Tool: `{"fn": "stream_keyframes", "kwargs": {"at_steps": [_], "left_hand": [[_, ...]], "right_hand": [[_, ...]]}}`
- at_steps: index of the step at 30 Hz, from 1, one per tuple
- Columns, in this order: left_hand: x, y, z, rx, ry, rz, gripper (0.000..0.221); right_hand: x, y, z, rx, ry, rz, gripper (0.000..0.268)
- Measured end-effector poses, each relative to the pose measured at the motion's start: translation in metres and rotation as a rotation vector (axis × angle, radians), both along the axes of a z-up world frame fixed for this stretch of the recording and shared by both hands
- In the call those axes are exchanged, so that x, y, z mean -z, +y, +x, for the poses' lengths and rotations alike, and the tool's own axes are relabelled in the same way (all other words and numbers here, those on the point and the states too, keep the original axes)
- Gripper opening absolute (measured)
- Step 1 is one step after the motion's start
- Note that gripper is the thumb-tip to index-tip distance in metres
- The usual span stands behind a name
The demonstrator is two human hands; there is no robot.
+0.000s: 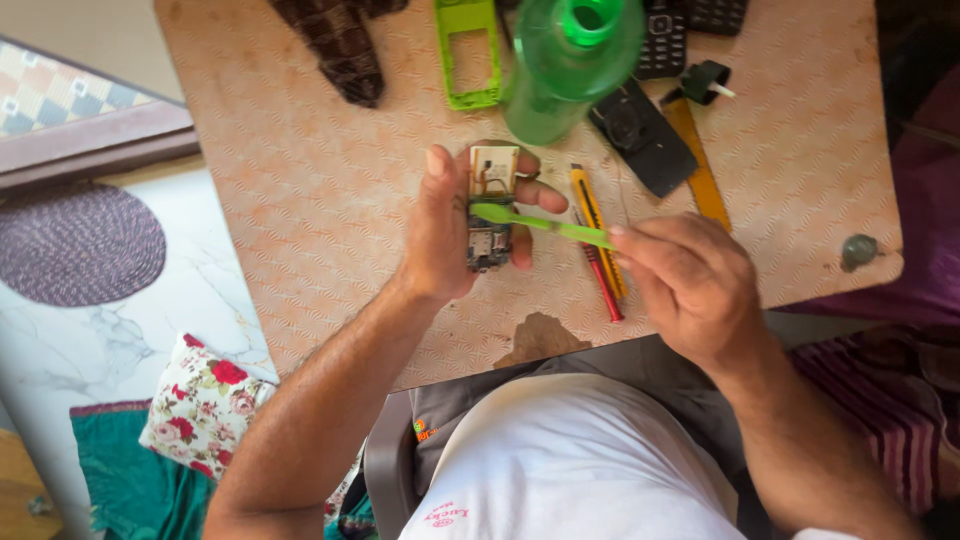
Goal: The person removes the back cover and battery of a mobile phone, uses a screwdriver to take out internal components, and cleans the circuit board with a toothbrush and liquid from a green bottle.
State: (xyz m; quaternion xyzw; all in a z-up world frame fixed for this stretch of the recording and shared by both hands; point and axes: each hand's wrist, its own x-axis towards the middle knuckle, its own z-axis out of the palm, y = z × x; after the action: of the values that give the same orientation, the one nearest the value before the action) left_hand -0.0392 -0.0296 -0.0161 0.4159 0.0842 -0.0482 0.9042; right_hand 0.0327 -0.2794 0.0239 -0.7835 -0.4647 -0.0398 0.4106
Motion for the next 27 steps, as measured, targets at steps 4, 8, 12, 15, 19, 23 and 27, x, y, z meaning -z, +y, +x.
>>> {"fn": "stream_keyframes", "kwargs": {"at_steps": [4, 8, 12, 15, 19, 23, 27], "left_hand": [[-0.001, 0.004, 0.002, 0.009, 0.035, -0.002, 0.100], [-0.002, 0.003, 0.001, 0.039, 0.046, 0.017, 0.103], [-0.003, 0.003, 0.001, 0.034, 0.028, 0.054, 0.102], [-0.005, 0.004, -0.001, 0.029, 0.054, 0.048, 0.100], [-0.006, -0.002, -0.002, 0.026, 0.037, 0.118, 0.100], [-0.006, 0.001, -0.002, 0.038, 0.058, 0.117, 0.100], [-0.001, -0.002, -0.003, 0.029, 0.044, 0.100, 0.099]], "right_hand": [[-0.003, -0.003, 0.000, -0.030, -0.031, -0.029, 0.025], [-0.002, -0.004, -0.002, -0.013, -0.053, -0.046, 0.022], [-0.006, -0.003, 0.005, -0.042, 0.008, -0.044, 0.019], [-0.012, -0.001, 0.002, -0.010, -0.002, -0.046, 0.019], [-0.009, 0.001, -0.001, 0.025, -0.013, -0.036, 0.021], [-0.005, 0.004, 0.004, 0.044, 0.027, -0.019, 0.021], [-0.003, -0.001, -0.001, 0.021, -0.005, -0.039, 0.024]]}}
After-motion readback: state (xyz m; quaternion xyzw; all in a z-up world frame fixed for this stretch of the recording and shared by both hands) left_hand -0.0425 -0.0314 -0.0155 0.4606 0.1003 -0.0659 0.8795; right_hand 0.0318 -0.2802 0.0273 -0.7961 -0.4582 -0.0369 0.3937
